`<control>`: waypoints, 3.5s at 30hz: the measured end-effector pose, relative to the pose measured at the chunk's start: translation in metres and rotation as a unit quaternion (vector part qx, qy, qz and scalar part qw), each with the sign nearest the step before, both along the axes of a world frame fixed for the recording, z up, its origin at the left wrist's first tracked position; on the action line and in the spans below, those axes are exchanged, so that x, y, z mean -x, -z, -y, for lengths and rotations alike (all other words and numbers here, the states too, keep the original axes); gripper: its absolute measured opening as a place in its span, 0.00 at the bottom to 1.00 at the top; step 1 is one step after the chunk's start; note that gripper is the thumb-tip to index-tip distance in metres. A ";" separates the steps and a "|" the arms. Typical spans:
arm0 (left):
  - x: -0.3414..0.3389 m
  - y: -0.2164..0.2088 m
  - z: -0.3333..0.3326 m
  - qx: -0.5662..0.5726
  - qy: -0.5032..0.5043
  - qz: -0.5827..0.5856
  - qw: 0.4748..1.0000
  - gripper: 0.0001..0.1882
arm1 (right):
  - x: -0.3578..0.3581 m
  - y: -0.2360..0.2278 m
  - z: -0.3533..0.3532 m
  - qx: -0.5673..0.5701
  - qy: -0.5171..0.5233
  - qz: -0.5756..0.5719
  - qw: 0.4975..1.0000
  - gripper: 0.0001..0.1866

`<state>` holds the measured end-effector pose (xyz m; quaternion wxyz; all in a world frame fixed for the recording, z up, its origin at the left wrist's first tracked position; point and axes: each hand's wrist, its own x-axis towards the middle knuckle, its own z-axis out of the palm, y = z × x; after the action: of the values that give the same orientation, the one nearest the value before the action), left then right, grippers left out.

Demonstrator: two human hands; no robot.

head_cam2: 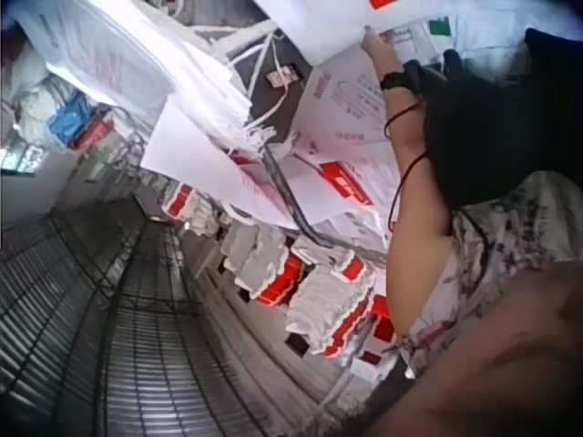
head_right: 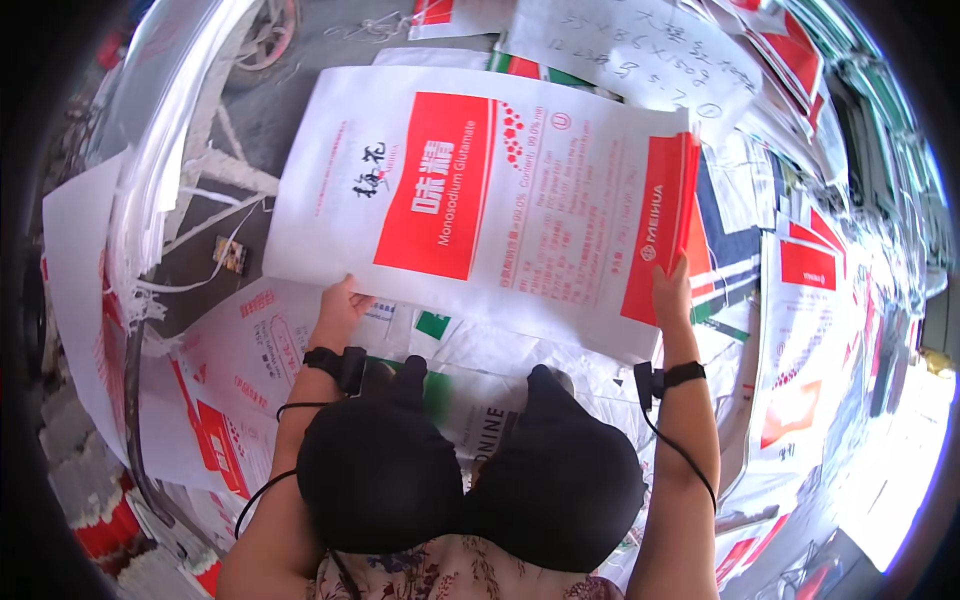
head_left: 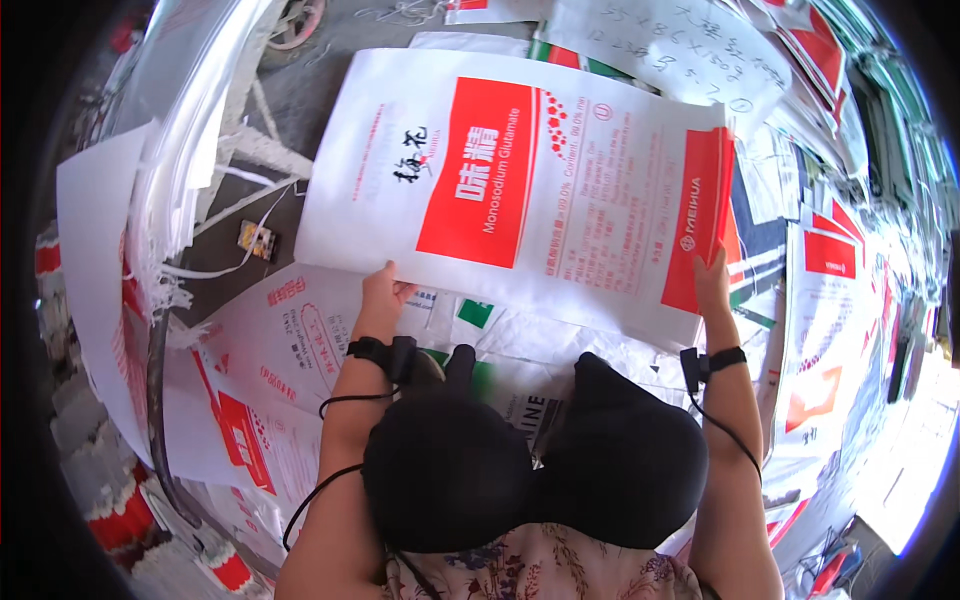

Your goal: The person organizes printed packaging bags by hand, picking them up from a pile, aligning them, and placing them onto a stack.

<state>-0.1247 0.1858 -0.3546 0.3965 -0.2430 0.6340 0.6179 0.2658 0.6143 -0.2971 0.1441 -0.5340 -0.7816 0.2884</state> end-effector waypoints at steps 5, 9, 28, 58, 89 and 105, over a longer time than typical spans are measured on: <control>0.005 0.006 0.004 -0.004 -0.009 0.000 1.000 0.18 | 0.003 -0.020 0.014 -0.003 0.006 0.120 0.993 0.28; 0.007 0.005 0.004 0.013 -0.022 -0.016 1.000 0.18 | -0.003 -0.041 0.034 0.012 0.008 0.078 0.997 0.29; -0.002 -0.006 0.020 -0.011 -0.004 -0.042 0.999 0.21 | 0.004 -0.033 0.063 -0.198 -0.083 0.103 0.971 0.35; -0.266 -0.062 0.396 0.513 0.255 -0.356 0.738 0.36 | 0.029 -0.285 0.109 -0.101 -0.348 -0.077 0.929 0.21; -0.244 -0.083 0.378 0.469 0.263 -0.361 0.762 0.25 | 0.008 -0.276 0.145 -0.045 -0.291 -0.055 0.954 0.18; -0.242 -0.083 0.370 0.488 0.318 -0.393 0.712 0.28 | 0.008 -0.275 0.145 -0.029 -0.292 -0.062 0.954 0.18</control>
<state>0.1176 -0.1845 -0.2714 0.1109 0.0774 0.9858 0.0997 0.2582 0.4691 -0.0221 0.1177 -0.2595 -0.9008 0.3276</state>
